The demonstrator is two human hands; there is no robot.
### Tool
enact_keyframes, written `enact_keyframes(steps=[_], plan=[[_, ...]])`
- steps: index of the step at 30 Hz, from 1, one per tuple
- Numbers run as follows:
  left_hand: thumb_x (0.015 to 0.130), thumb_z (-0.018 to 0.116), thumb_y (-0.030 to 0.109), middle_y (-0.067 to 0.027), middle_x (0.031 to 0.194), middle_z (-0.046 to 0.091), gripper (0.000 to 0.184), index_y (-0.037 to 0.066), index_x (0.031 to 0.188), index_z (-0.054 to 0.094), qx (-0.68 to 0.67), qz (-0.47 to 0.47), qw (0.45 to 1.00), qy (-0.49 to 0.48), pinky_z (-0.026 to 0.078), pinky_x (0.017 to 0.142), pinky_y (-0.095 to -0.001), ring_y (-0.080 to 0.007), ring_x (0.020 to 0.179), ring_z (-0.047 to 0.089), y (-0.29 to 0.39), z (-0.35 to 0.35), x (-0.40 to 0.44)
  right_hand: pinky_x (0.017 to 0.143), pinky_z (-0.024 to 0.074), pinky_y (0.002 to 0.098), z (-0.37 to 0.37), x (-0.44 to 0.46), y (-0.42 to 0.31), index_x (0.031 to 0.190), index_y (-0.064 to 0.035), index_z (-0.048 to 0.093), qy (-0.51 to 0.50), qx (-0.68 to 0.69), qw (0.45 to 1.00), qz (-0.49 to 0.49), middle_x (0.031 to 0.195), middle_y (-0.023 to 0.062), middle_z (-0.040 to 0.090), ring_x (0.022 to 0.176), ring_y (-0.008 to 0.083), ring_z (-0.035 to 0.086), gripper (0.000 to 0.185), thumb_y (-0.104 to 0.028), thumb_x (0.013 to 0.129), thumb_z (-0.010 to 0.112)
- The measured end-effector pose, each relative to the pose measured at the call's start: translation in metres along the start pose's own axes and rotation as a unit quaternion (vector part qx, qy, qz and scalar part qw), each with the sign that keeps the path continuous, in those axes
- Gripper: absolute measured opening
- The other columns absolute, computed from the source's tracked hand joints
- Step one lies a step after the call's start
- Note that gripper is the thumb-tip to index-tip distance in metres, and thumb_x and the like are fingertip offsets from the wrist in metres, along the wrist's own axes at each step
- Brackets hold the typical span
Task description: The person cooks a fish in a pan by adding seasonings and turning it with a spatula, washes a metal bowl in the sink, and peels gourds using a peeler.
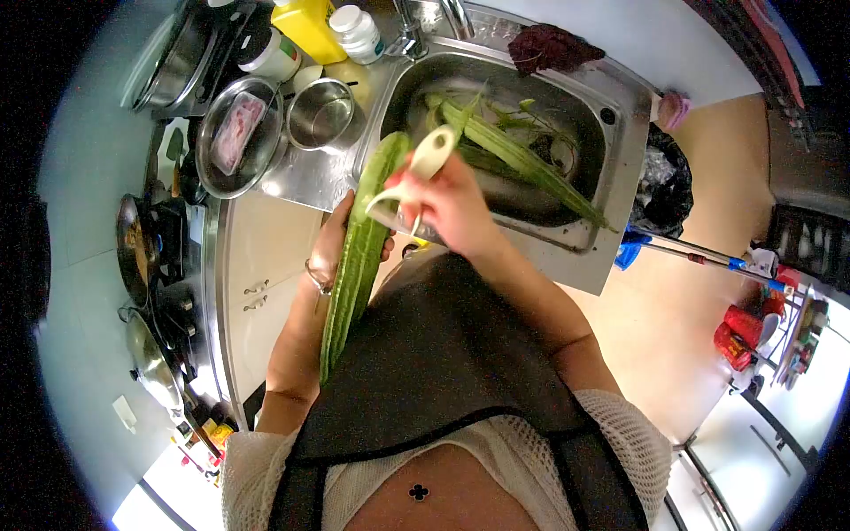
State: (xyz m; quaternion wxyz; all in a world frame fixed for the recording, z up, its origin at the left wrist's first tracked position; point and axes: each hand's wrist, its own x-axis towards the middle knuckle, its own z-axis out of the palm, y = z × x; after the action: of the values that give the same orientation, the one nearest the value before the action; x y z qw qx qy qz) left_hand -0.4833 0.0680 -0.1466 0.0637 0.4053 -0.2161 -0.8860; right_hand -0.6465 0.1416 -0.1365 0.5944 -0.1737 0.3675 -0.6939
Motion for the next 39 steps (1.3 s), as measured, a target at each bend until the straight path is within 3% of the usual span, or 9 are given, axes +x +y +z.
enact_keyframes(steps=[5, 9, 14, 16, 17, 24, 29, 35, 39], plan=[[0.090, 0.022, 0.043, -0.0127, 0.065, 0.056, 0.052, 0.000, 0.094, 0.051, -0.043, 0.014, 0.999, -0.001, 0.047, 0.048, -0.0286, -0.0207, 0.051, 0.054, -0.001, 0.008, 0.001, 0.043, 0.0385, 0.0206, 0.012, 0.002, 0.001, 0.098, -0.0013, 0.042, -0.141, -0.085, 0.986, 0.039, 0.081, 0.0130, 0.057, 0.051, 0.0136, 0.050, 0.022, -0.001, 0.078, 0.050], [0.090, 0.025, 0.043, -0.0148, 0.067, 0.055, 0.051, -0.002, 0.093, 0.050, 0.035, -0.015, 0.999, -0.036, 0.048, 0.051, -0.0311, -0.0229, 0.055, 0.055, -0.007, 0.001, -0.002, 0.042, 0.0398, 0.0228, -0.089, 0.085, 0.003, 0.089, 0.0031, 0.046, 0.242, -0.229, 0.943, -0.024, 0.077, 0.0127, 0.056, 0.053, 0.0132, 0.051, 0.016, 0.000, 0.075, 0.052], [0.088, 0.026, 0.046, -0.0153, 0.068, 0.056, 0.053, -0.001, 0.096, 0.050, 0.014, -0.025, 0.999, 0.016, 0.048, 0.050, -0.0315, -0.0228, 0.053, 0.056, -0.003, 0.002, -0.009, 0.043, 0.0393, 0.0224, -0.122, 0.066, 0.017, 0.089, 0.0041, 0.048, 0.280, -0.018, 0.953, 0.113, 0.086, 0.0156, 0.056, 0.054, 0.0145, 0.050, 0.012, -0.002, 0.079, 0.048], [0.089, 0.025, 0.043, -0.0158, 0.068, 0.055, 0.051, -0.002, 0.095, 0.049, 0.011, -0.018, 0.999, 0.024, 0.048, 0.050, -0.0322, -0.0235, 0.053, 0.055, -0.004, 0.002, -0.008, 0.046, 0.0466, 0.0232, -0.076, 0.035, 0.012, 0.086, 0.0027, 0.049, 0.070, 0.150, 0.986, 0.018, 0.085, 0.0176, 0.057, 0.056, 0.0166, 0.053, 0.012, 0.001, 0.075, 0.052], [0.089, 0.025, 0.043, -0.0155, 0.068, 0.055, 0.051, -0.002, 0.095, 0.049, 0.019, -0.017, 0.999, 0.030, 0.048, 0.050, -0.0319, -0.0232, 0.053, 0.055, -0.002, 0.000, -0.005, 0.045, 0.0448, 0.0233, -0.028, 0.019, 0.003, 0.090, -0.0007, 0.047, 0.136, 0.099, 0.985, -0.024, 0.086, 0.0165, 0.057, 0.055, 0.0168, 0.053, 0.013, 0.002, 0.077, 0.049], [0.090, 0.025, 0.042, -0.0146, 0.067, 0.055, 0.050, 0.000, 0.093, 0.050, 0.061, 0.005, 0.998, 0.025, 0.047, 0.046, -0.0299, -0.0207, 0.051, 0.055, -0.002, 0.013, -0.006, 0.044, 0.0365, 0.0219, 0.000, 0.008, -0.008, 0.092, -0.0053, 0.050, -0.149, -0.045, 0.986, 0.050, 0.086, 0.0141, 0.059, 0.052, 0.0160, 0.051, 0.015, -0.004, 0.078, 0.054], [0.088, 0.028, 0.046, -0.0143, 0.073, 0.057, 0.053, -0.001, 0.100, 0.050, 0.025, -0.044, 0.998, 0.024, 0.048, 0.050, -0.0305, -0.0223, 0.050, 0.055, -0.001, 0.015, -0.012, 0.043, 0.0404, 0.0246, -0.143, 0.100, 0.011, 0.086, 0.0014, 0.049, 0.222, -0.068, 0.971, 0.056, 0.087, 0.0147, 0.058, 0.056, 0.0166, 0.051, 0.010, -0.002, 0.077, 0.052], [0.084, 0.040, 0.046, -0.0149, 0.073, 0.056, 0.049, 0.001, 0.101, 0.048, 0.028, -0.028, 0.999, 0.028, 0.048, 0.049, -0.0302, -0.0212, 0.053, 0.057, -0.003, 0.011, -0.019, 0.034, 0.0288, 0.0180, -0.120, 0.064, 0.002, 0.093, 0.0037, 0.050, 0.258, 0.029, 0.964, 0.063, 0.085, 0.0141, 0.056, 0.050, 0.0134, 0.048, 0.015, -0.005, 0.081, 0.049], [0.074, 0.061, 0.031, -0.0145, 0.085, 0.054, 0.055, 0.000, 0.113, 0.038, 0.108, 0.053, 0.993, 0.012, 0.049, 0.052, -0.0299, -0.0215, 0.057, 0.058, -0.004, 0.025, -0.023, 0.034, 0.0297, 0.0188, -0.046, 0.044, -0.024, 0.091, 0.0024, 0.046, 0.070, 0.069, 0.995, -0.025, 0.076, 0.0124, 0.053, 0.051, 0.0138, 0.049, 0.015, -0.002, 0.078, 0.051]])
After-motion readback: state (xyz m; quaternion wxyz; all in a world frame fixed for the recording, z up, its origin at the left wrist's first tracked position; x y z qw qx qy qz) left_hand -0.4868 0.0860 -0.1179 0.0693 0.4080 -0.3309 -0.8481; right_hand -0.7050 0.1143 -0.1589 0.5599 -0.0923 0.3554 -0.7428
